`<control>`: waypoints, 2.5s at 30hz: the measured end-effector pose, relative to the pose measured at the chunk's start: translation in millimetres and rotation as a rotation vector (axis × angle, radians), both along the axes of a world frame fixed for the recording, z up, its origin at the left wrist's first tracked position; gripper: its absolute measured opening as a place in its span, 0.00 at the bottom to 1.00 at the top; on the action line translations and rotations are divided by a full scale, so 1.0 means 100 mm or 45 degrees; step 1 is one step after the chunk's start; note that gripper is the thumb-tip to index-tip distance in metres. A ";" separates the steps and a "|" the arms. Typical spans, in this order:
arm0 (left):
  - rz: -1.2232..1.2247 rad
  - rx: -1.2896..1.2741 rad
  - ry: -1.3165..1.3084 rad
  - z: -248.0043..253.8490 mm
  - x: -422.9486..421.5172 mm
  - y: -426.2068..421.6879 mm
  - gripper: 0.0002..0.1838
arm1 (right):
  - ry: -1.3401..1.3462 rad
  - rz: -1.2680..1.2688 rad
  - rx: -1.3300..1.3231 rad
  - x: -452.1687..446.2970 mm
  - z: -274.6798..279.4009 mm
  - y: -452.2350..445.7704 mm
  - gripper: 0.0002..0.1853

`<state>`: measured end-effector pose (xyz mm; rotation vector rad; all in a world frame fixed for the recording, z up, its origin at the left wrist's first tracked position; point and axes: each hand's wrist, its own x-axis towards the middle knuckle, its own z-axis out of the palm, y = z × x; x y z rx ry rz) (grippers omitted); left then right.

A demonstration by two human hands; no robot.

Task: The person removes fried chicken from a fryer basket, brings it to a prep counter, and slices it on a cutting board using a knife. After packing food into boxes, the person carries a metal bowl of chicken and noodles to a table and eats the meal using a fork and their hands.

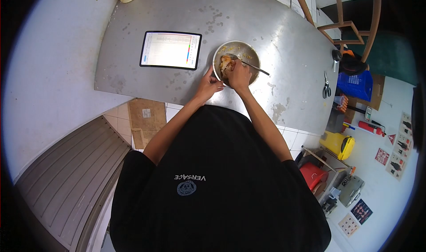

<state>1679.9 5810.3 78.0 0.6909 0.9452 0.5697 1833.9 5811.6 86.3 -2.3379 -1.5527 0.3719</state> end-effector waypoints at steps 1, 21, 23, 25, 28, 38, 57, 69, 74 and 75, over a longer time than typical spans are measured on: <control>0.001 -0.013 -0.004 0.01 0.00 0.00 0.49 | -0.005 -0.024 -0.090 0.00 -0.01 0.01 0.20; -0.013 -0.015 0.010 0.02 0.00 0.00 0.51 | 0.538 -0.022 0.041 0.47 0.95 0.20 0.12; -0.013 -0.007 0.023 0.00 -0.02 -0.01 0.51 | 0.490 0.029 0.138 0.53 0.96 0.27 0.11; -0.049 0.034 0.041 -0.03 -0.03 0.01 0.51 | 0.511 0.180 0.308 0.57 1.08 0.35 0.11; -0.030 0.007 0.045 -0.02 -0.04 0.02 0.53 | 0.623 0.191 0.171 0.55 1.40 0.34 0.09; 0.136 0.797 0.673 0.09 0.00 0.17 0.39 | 0.688 0.213 -0.006 0.57 1.60 0.32 0.09; 0.131 0.788 0.634 -0.13 0.14 0.53 0.29 | 0.382 -0.088 -0.080 0.58 0.22 0.61 0.14; 0.208 0.667 0.528 -0.06 0.13 0.44 0.26 | 0.115 0.273 -0.251 0.50 0.51 0.25 0.12; 0.219 0.664 0.506 -0.06 0.14 0.44 0.27 | -0.163 0.423 -0.257 0.41 0.43 0.06 0.10; 0.218 0.667 0.506 -0.08 0.14 0.43 0.27 | -0.259 0.478 -0.268 0.40 0.43 0.04 0.09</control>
